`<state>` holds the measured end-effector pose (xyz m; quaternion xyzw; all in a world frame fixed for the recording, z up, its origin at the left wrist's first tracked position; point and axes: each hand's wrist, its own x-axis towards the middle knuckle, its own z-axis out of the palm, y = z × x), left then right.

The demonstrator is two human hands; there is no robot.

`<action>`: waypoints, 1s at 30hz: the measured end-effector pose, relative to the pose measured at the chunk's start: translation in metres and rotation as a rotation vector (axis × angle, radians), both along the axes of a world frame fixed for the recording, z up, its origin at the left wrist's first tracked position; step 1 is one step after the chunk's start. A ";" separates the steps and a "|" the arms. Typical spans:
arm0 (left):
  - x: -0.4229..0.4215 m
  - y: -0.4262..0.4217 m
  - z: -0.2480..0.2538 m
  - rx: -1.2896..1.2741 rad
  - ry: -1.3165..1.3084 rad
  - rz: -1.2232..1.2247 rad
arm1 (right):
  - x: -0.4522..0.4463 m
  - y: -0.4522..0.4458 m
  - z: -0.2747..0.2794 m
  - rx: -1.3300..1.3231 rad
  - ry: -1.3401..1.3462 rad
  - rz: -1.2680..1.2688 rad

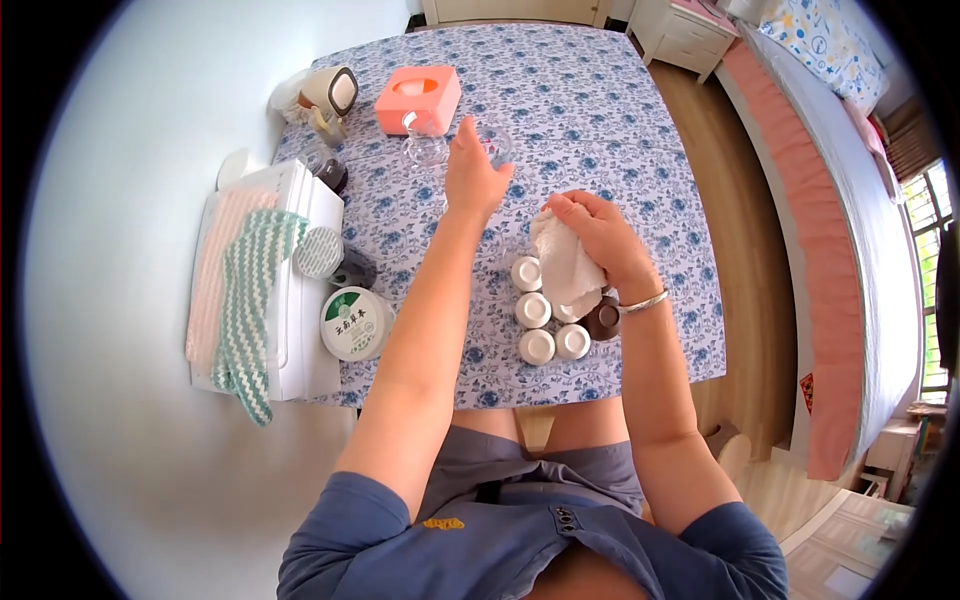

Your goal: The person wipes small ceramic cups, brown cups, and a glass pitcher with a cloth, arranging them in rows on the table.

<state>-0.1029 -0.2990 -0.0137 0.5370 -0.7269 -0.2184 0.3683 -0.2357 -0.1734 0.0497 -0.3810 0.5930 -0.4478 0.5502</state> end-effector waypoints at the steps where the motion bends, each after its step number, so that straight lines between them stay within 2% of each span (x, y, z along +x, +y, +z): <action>1: 0.001 -0.001 0.001 0.045 0.001 -0.008 | 0.001 -0.002 0.000 0.004 -0.008 0.014; 3: 0.003 -0.001 0.002 0.090 -0.001 -0.010 | 0.004 -0.008 0.001 0.007 -0.021 0.033; 5: 0.005 0.002 0.003 -0.064 -0.012 0.006 | 0.008 -0.013 0.004 0.062 -0.001 0.079; 6: 0.008 0.002 0.005 -0.063 -0.014 0.009 | 0.009 -0.015 0.005 0.062 -0.003 0.082; 8: 0.019 -0.001 0.008 -0.334 -0.035 0.086 | 0.011 -0.019 0.005 0.046 -0.008 0.106; 9: 0.025 -0.005 0.007 -0.332 -0.037 0.086 | 0.011 -0.020 0.006 0.047 -0.009 0.107; 11: 0.040 -0.018 0.003 -0.587 -0.043 0.353 | 0.014 -0.023 0.005 0.015 0.020 0.117; 12: 0.044 -0.025 -0.005 -0.584 -0.045 0.353 | 0.015 -0.023 0.005 0.018 0.019 0.118; 14: 0.052 -0.039 -0.022 -0.448 -0.032 0.513 | 0.019 -0.025 0.005 0.036 0.018 0.123; 15: 0.056 -0.039 -0.021 -0.344 -0.060 0.469 | 0.021 -0.025 0.004 0.035 0.019 0.124; 16: 0.058 -0.040 -0.021 -0.345 -0.059 0.470 | 0.023 -0.025 0.004 0.024 0.026 0.134; 18: 0.063 -0.044 -0.021 -0.165 0.080 0.374 | 0.026 -0.026 0.001 0.013 0.032 0.142; 19: 0.065 -0.048 -0.025 -0.164 0.080 0.373 | 0.027 -0.026 -0.002 -0.005 0.029 0.152; 21: 0.069 -0.055 -0.036 -0.168 -0.149 0.403 | 0.028 -0.024 -0.003 -0.021 0.026 0.159; 22: 0.071 -0.055 -0.039 -0.168 -0.149 0.400 | 0.028 -0.023 -0.001 -0.030 0.035 0.179; 25: 0.074 -0.051 -0.033 -0.207 -0.076 0.356 | 0.031 -0.019 0.002 -0.068 0.048 0.202; 28: 0.074 -0.031 -0.009 -0.128 0.095 0.271 | 0.037 -0.013 0.000 -0.146 0.099 0.214; 30: 0.071 -0.008 0.018 -0.228 0.353 0.281 | 0.045 -0.007 0.001 -0.199 0.149 0.213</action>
